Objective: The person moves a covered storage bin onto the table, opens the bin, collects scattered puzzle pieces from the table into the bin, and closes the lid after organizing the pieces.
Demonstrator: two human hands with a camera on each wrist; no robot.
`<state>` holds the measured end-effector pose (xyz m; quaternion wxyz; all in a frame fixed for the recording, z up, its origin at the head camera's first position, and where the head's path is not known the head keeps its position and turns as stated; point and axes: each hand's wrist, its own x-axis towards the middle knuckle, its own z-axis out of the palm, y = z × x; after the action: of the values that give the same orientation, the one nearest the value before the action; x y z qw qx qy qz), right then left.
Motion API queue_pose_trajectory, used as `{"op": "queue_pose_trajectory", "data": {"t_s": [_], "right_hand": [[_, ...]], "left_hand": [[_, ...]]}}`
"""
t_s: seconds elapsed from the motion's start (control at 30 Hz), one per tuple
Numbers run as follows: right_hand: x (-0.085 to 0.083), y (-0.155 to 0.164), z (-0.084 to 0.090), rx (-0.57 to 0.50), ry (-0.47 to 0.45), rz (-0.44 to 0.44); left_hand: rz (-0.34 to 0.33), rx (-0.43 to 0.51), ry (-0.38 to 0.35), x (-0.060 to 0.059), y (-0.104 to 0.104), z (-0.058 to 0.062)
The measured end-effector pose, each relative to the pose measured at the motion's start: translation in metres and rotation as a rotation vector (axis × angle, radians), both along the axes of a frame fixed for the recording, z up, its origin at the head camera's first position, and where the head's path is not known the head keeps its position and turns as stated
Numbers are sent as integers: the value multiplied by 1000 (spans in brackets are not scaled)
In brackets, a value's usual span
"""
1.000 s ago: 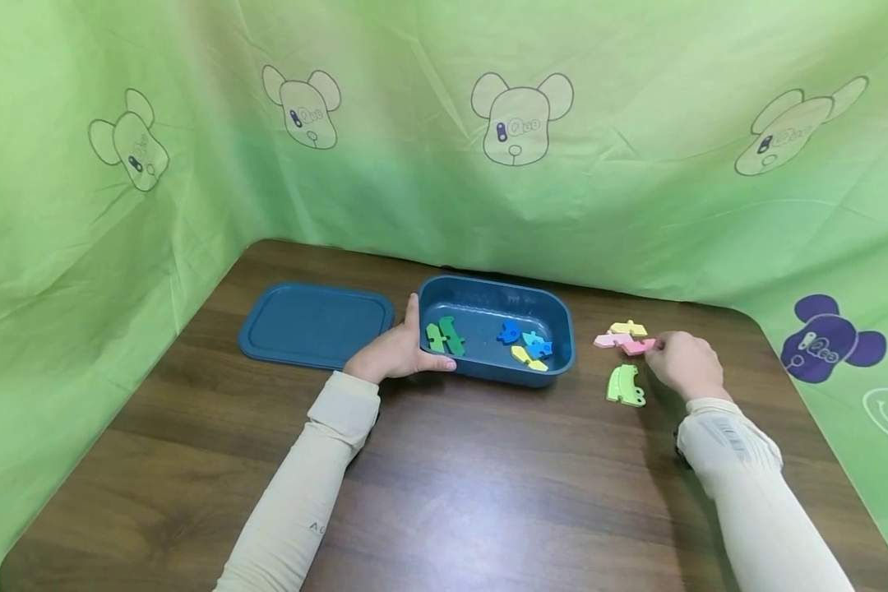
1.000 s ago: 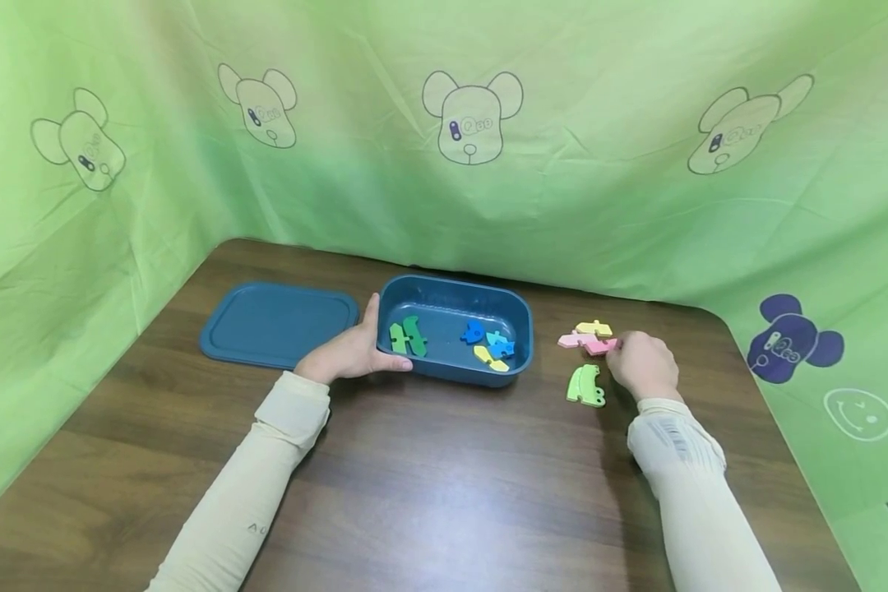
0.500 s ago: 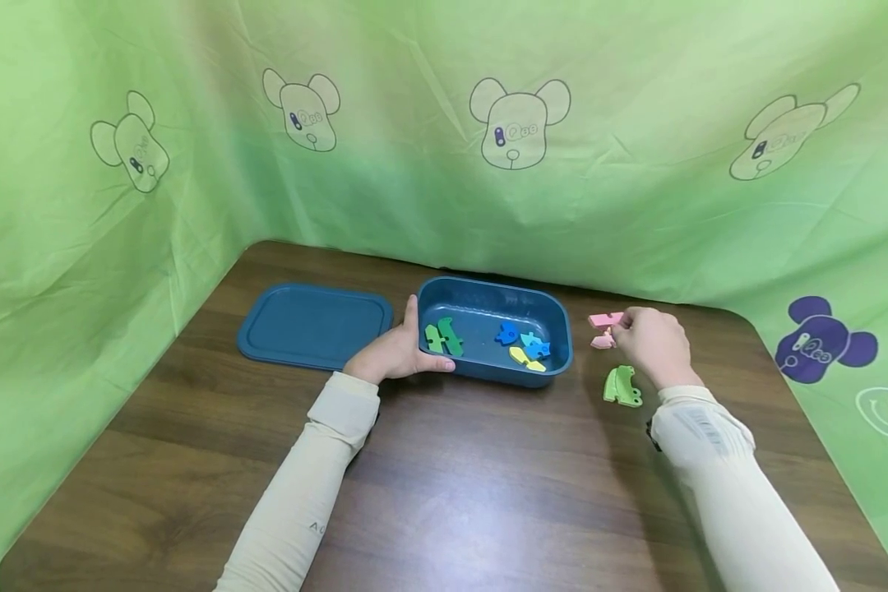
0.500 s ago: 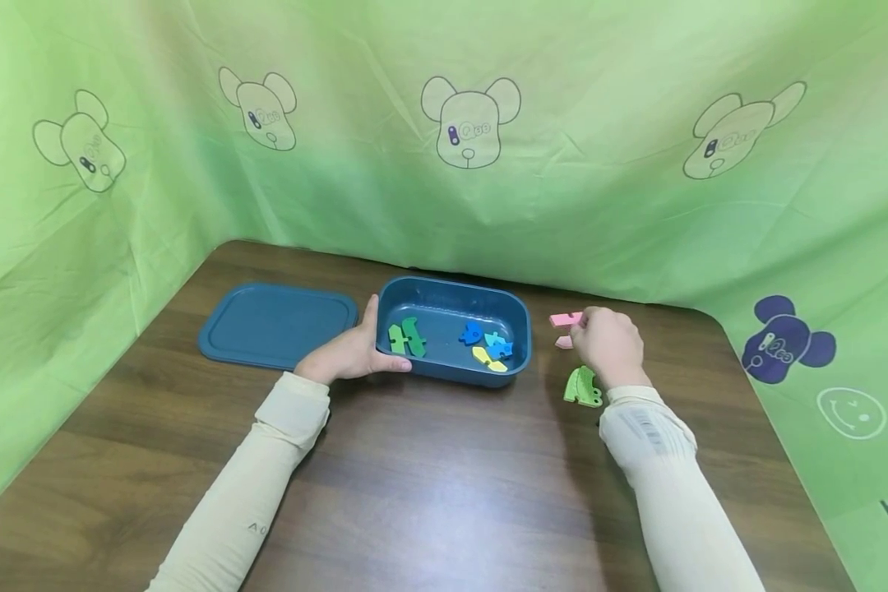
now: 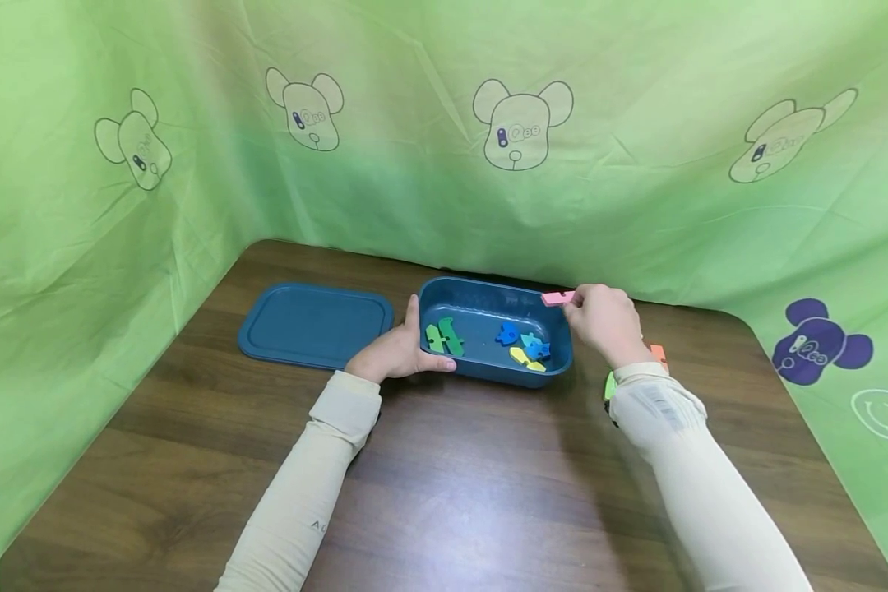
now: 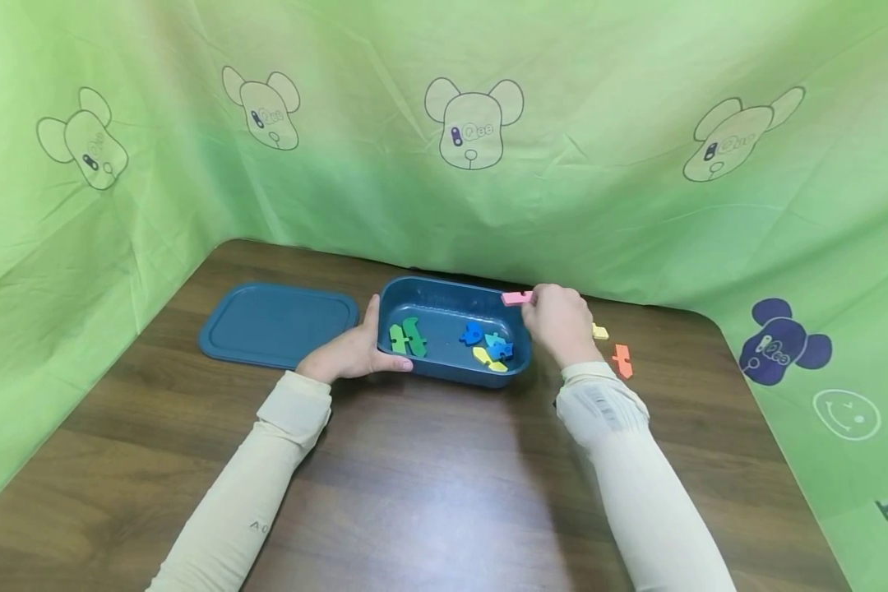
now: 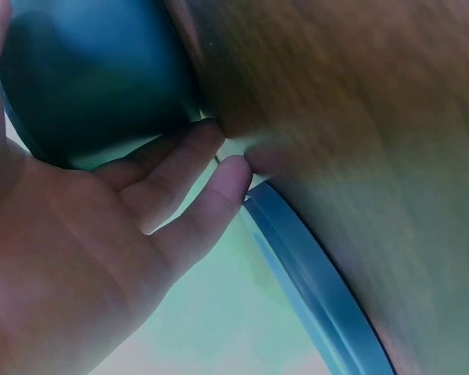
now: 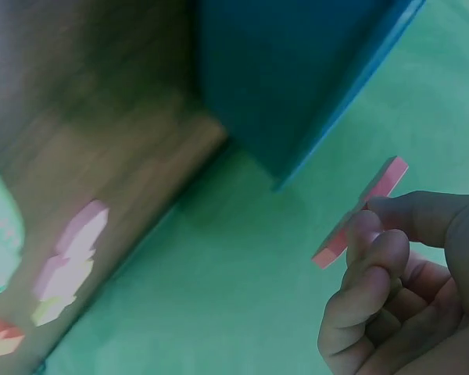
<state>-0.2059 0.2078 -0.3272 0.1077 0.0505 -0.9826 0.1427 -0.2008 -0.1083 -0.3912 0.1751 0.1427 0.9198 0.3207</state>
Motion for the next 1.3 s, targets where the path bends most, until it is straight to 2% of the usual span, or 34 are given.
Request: {"op": "queue_pose_trajectory", "data": {"t_s": [0.2,0.53,0.87,1.3], "right_hand": [[-5,-26,8,-12,-43,5],[-15,-67,14,-16,-45,56],[-23,-99,10,-6,-81,103],[-35,-126,-3,11,-148,126]], "left_hand": [[9,5,0,0,0,-1],[16,5,4,0,0,-1],[16,18,-11,0,0,0],[5,23,-14,-2,-1,-1]]}}
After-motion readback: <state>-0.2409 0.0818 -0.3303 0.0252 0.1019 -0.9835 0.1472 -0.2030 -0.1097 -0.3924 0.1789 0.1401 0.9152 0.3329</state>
